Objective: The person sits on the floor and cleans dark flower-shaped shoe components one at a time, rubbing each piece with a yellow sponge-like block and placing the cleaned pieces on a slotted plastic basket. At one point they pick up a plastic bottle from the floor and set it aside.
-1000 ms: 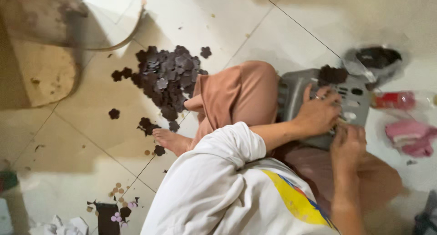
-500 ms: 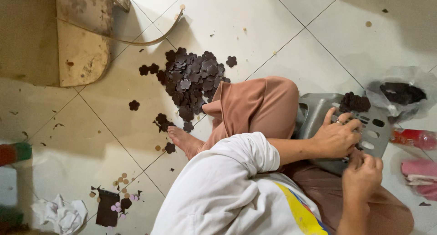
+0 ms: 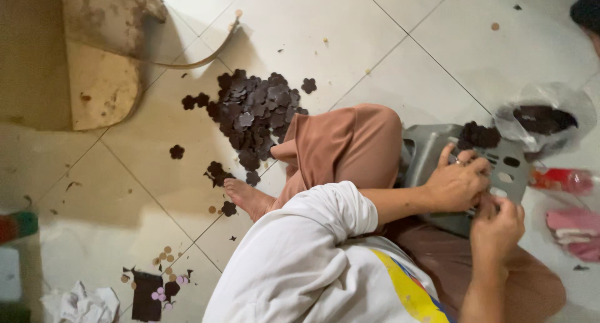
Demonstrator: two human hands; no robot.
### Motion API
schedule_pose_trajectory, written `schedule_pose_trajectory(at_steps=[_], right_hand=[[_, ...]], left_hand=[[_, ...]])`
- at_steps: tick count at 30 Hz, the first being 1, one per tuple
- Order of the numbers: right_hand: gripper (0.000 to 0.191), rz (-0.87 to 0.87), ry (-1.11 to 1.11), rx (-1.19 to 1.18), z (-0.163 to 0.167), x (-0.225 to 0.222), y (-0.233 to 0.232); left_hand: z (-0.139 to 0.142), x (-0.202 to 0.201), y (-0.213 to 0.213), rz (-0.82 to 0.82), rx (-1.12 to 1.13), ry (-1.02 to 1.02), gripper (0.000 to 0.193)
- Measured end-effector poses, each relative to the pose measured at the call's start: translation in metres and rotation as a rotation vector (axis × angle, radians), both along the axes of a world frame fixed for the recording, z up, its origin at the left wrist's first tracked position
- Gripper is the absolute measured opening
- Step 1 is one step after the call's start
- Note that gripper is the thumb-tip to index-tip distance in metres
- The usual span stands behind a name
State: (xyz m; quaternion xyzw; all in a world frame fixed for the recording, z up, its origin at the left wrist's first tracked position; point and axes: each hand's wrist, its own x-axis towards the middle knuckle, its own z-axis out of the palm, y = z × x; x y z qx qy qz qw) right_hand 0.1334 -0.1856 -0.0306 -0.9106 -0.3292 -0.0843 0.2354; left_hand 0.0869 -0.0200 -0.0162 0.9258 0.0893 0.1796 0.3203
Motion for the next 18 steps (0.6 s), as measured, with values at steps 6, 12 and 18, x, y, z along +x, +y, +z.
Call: schedule_pose_trajectory(at_steps=[6,12,18], right_hand=[[0.01,-0.028,0.082,-0.039,0.018,-0.014,0.007],[0.009,-0.115,0.241,0.076,0.062,-0.022,-0.005],[0.009,0.018,0.11,0.068,0.049,-0.024,0.024]], left_hand=[[0.002,-0.015,0.007,0.016,-0.027,-0.08,0.018],[0.009,-0.026,0.012,-0.025,-0.091,-0.078,0.01],[0.013,-0.025,0.013,-0.011,-0.114,-0.127,0.011]])
